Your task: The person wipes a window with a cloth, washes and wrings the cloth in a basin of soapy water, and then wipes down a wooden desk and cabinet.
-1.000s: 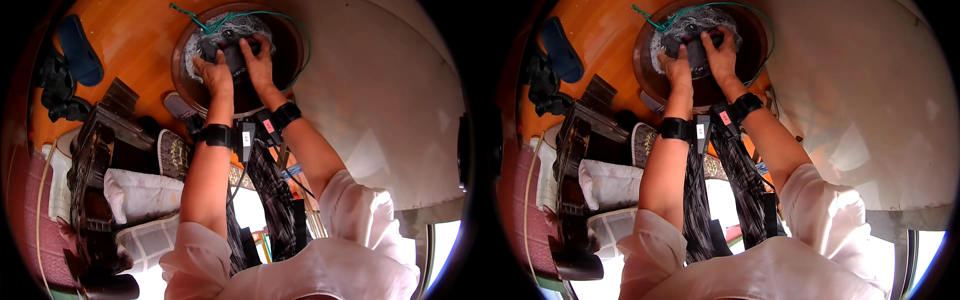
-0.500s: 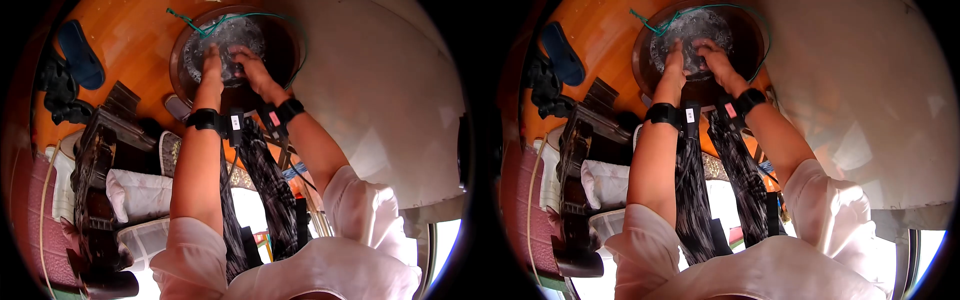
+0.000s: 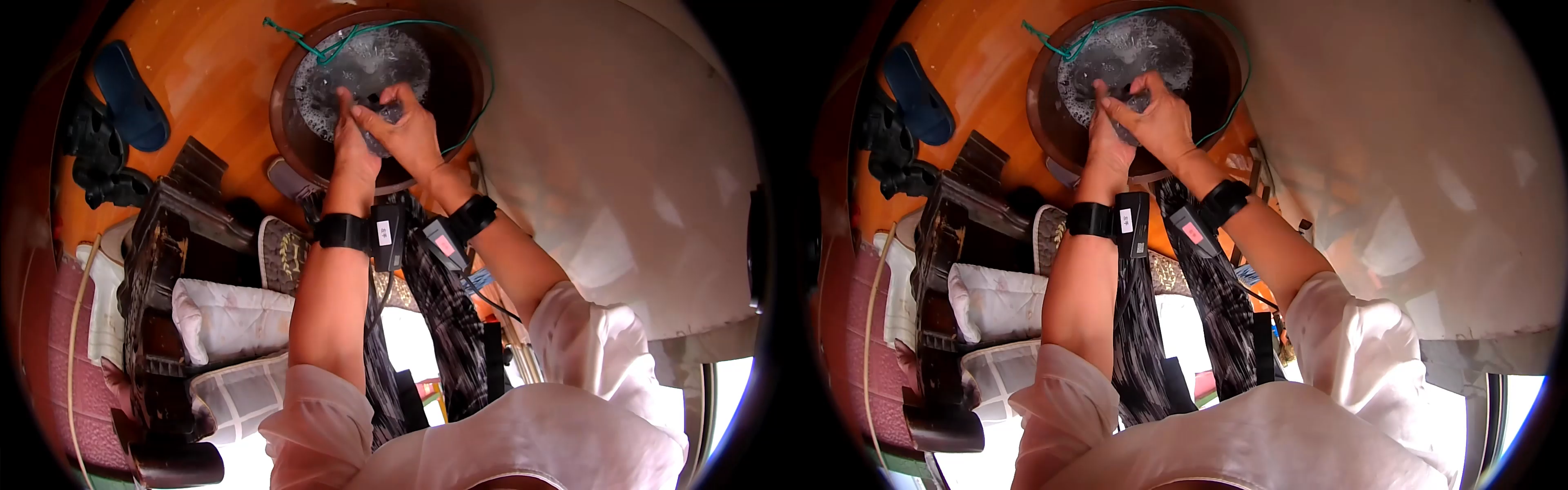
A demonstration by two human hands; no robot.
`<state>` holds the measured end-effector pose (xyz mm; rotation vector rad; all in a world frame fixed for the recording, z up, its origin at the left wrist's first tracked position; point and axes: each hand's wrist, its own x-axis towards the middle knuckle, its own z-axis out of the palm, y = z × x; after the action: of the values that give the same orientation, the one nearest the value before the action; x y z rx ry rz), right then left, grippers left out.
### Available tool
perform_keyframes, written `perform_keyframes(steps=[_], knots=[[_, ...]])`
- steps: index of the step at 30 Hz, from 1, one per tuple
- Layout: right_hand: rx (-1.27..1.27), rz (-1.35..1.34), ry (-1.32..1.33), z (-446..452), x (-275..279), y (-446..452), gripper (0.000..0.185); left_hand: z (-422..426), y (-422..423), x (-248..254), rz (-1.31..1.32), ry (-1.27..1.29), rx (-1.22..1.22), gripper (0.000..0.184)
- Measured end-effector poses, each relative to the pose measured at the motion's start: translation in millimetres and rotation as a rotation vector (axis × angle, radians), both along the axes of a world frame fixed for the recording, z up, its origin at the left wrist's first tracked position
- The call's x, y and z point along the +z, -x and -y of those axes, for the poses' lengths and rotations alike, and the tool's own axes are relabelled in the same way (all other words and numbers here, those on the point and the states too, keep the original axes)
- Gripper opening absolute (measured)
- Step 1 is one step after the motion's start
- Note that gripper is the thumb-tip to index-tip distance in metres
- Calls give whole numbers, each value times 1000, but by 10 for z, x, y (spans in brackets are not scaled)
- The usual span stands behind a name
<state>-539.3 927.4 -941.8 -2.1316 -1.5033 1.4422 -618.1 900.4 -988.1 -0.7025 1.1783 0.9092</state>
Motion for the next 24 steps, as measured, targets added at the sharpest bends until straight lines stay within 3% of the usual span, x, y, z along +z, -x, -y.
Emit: perform_keyframes(steps=[3, 5, 7, 9, 11, 13, 15, 17, 19, 21, 23, 24], knots=[[57, 51, -97, -36, -238, -53, 44, -105, 1, 184, -94, 82, -42, 58], [64, 91, -69, -99, -363, -79, 44, -135, 18, 198, -132, 66, -72, 59], [235, 146, 50, -163, -458, -122, 43, -166, 40, 198, -142, 60, -100, 57], [288, 164, 110, -188, -540, -126, 41, -204, 34, 181, -432, 54, -382, 62], [242, 301, -56, -183, -697, -148, 43, -189, 101, 132, -493, -35, -434, 54], [177, 249, 23, -164, -846, -249, 47, -178, 184, 129, -860, -285, -1050, 55], [196, 373, -151, -53, -980, -284, 49, -184, 163, 164, -928, -256, -1166, 64], [307, 313, -12, -6, -927, -339, 46, -125, 104, 57, -1030, -265, -1747, 69], [685, 416, -160, 60, -982, -378, 41, -61, 90, -139, -1110, -332, -1819, 65], [677, 436, -110, 49, -1042, -371, 36, -47, 83, -267, -1106, -358, -1886, 61], [748, 527, 408, -82, -1053, -310, 29, -78, 125, -453, -1004, -372, -1860, 60], [748, 527, 408, -93, -1081, -313, 29, -129, 138, -532, -846, -295, -1793, 58]])
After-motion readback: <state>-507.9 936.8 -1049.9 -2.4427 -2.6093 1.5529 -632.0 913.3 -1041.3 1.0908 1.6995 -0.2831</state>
